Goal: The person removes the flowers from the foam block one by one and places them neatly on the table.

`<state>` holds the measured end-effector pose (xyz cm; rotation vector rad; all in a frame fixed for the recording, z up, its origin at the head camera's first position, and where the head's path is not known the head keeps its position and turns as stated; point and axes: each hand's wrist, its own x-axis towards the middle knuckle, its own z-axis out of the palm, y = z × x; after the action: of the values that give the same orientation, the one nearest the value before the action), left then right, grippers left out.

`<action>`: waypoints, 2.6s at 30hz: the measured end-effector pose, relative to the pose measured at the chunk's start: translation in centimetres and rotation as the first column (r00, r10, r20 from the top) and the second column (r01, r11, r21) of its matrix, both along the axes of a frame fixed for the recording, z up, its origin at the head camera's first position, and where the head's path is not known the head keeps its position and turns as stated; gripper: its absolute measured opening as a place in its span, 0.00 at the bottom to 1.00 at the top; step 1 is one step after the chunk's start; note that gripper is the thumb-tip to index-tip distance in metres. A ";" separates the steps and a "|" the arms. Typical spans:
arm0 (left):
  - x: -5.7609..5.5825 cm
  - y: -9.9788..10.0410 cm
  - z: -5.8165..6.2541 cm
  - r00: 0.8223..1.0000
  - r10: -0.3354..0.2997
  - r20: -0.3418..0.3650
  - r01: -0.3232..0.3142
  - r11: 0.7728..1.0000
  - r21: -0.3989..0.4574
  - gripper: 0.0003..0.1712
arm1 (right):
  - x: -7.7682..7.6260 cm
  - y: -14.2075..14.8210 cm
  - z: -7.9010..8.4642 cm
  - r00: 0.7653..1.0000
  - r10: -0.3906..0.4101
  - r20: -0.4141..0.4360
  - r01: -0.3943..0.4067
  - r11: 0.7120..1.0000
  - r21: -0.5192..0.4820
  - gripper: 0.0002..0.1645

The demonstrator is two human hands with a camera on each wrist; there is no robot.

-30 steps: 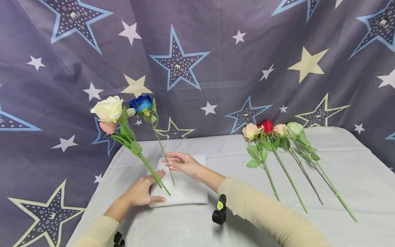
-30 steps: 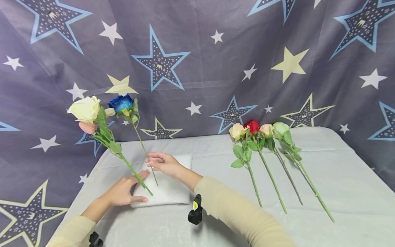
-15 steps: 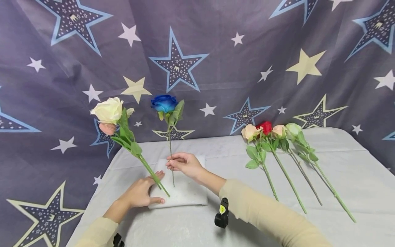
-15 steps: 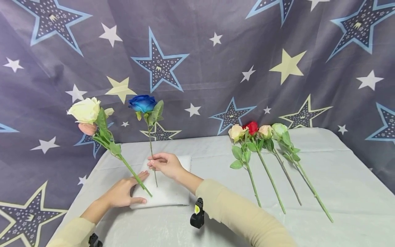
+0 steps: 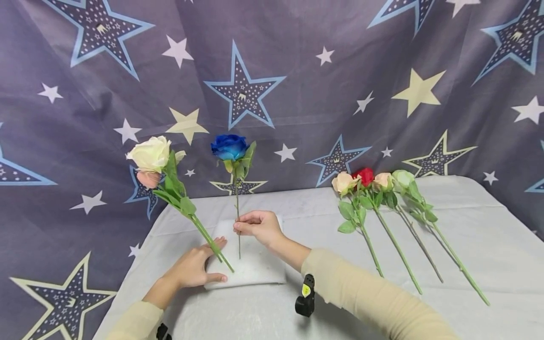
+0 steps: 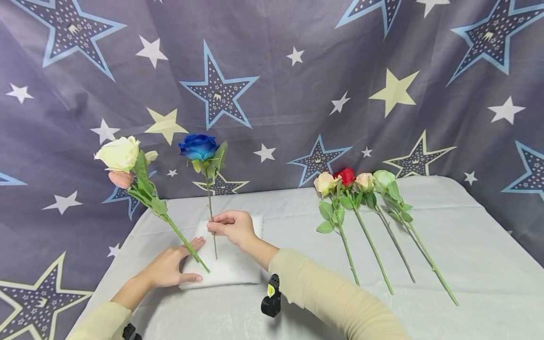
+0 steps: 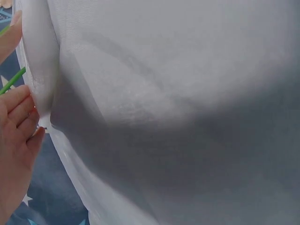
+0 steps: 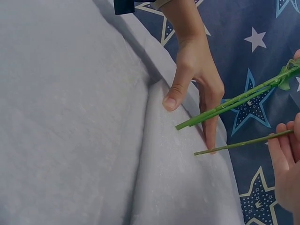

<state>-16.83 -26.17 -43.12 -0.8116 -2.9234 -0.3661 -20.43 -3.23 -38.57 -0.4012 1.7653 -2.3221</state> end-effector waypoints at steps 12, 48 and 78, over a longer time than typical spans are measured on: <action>-0.1 0.0 0.0 0.999 0.016 0.046 -0.016 1.000 -0.015 0.53 | 0.5 -0.4 0.1 0.979 0.013 -0.204 0.003 0.997 0.078 0.12; 0.1 0.0 0.1 0.999 0.023 0.040 -0.022 0.999 -0.024 0.54 | 0.1 9.9 0.1 0.968 -0.071 0.241 0.032 0.986 0.161 0.17; 0.0 -0.2 0.1 0.999 0.015 0.037 -0.014 1.000 -0.018 0.54 | -0.1 19.4 -3.7 0.945 -0.121 0.303 0.012 0.941 0.339 0.22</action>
<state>-16.78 -26.39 -43.00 -0.7944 -2.9694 -0.3586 -20.51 16.17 -42.25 0.0905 1.9718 -1.9332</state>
